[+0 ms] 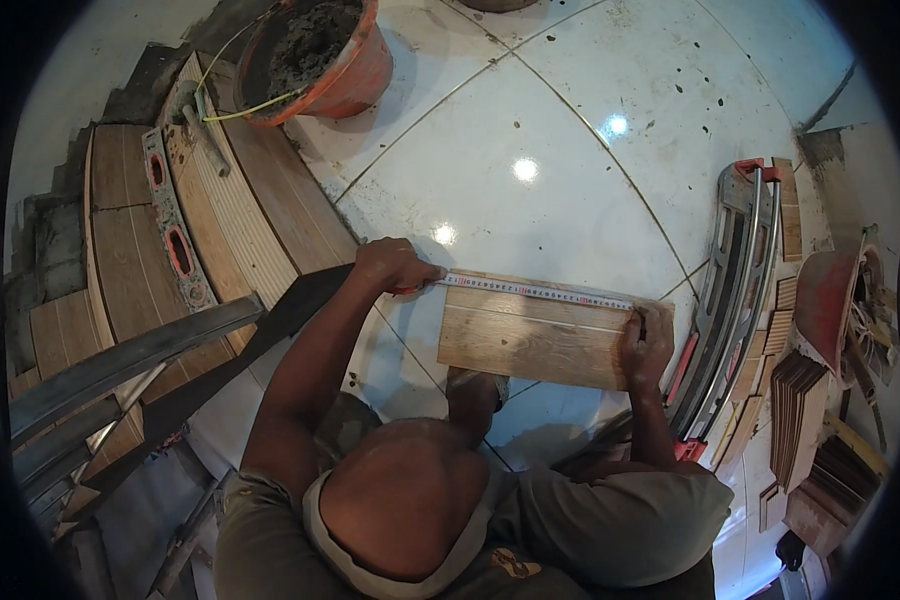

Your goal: The recorder is measuring, cutting, and fitting tiles onto a concrete staircase.

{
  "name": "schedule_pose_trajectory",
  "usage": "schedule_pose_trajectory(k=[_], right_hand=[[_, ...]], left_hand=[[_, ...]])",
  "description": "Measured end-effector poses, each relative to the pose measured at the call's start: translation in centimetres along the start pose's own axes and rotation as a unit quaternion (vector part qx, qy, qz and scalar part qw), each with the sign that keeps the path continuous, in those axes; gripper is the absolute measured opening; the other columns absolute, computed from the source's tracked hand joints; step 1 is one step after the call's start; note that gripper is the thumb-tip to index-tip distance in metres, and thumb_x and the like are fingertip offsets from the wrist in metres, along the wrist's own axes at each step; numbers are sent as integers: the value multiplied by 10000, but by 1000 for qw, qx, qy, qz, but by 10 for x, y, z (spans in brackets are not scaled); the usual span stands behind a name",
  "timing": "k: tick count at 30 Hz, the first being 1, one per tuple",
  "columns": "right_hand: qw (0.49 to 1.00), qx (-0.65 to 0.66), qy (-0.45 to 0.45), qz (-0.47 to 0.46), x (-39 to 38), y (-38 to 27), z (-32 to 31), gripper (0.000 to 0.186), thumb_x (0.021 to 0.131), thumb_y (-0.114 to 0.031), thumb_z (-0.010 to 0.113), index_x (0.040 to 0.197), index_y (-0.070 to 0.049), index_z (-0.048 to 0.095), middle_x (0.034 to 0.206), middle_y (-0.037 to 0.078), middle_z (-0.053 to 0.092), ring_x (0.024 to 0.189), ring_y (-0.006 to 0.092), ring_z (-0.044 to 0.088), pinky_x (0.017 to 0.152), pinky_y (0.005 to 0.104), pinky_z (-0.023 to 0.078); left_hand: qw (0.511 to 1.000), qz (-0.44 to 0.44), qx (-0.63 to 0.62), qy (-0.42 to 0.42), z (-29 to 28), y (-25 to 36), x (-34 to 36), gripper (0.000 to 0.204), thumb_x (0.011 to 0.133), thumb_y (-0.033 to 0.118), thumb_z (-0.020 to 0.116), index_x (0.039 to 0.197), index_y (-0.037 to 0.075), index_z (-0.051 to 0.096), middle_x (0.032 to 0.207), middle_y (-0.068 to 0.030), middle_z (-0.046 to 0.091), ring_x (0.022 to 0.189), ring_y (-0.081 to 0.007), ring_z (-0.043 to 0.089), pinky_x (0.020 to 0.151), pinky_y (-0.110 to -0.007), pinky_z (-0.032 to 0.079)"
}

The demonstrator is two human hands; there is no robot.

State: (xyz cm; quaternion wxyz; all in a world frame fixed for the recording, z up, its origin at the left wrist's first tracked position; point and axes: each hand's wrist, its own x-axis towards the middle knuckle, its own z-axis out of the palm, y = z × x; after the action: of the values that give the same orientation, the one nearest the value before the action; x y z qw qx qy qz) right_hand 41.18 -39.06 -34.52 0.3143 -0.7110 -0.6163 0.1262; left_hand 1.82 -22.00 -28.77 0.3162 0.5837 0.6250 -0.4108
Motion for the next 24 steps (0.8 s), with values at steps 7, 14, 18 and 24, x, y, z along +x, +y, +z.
schedule_pose_trajectory(k=[7, 14, 18, 24], right_hand=[[1000, 18, -3, 10, 0, -2, -2, 182, 836, 63, 636, 994, -7, 693, 976, 166, 662, 925, 358, 665, 838, 435, 542], [1000, 15, 1, 7, 1, -1, -2, 162, 847, 55, 649, 991, 1, 696, 961, 172, 659, 898, 362, 661, 814, 434, 545], [1000, 15, -4, -11, 1, -2, -6, 159, 857, 51, 643, 1004, 20, 694, 978, 190, 662, 911, 375, 663, 826, 432, 549], [999, 25, -24, -2, -3, 2, -8, 205, 854, 52, 631, 1046, 25, 699, 1009, 198, 664, 947, 381, 665, 854, 432, 550]], left_hand=[[1000, -2, -12, -14, -9, 4, 2, 704, 732, 706, 697, 1102, 115, 795, 1130, -121, 767, 1069, -302, 732, 892, -401, 560], [999, -9, -16, -40, -18, 10, -1, 688, 724, 687, 707, 1117, 129, 793, 1154, -99, 765, 1098, -280, 721, 928, -396, 539], [1000, 0, -13, -9, -12, 6, 3, 672, 711, 717, 685, 970, 109, 810, 1004, -124, 775, 944, -281, 746, 821, -399, 564], [1000, -4, -2, -6, -13, 9, 6, 666, 702, 714, 683, 975, 120, 811, 1030, -117, 775, 947, -275, 744, 826, -392, 564]])
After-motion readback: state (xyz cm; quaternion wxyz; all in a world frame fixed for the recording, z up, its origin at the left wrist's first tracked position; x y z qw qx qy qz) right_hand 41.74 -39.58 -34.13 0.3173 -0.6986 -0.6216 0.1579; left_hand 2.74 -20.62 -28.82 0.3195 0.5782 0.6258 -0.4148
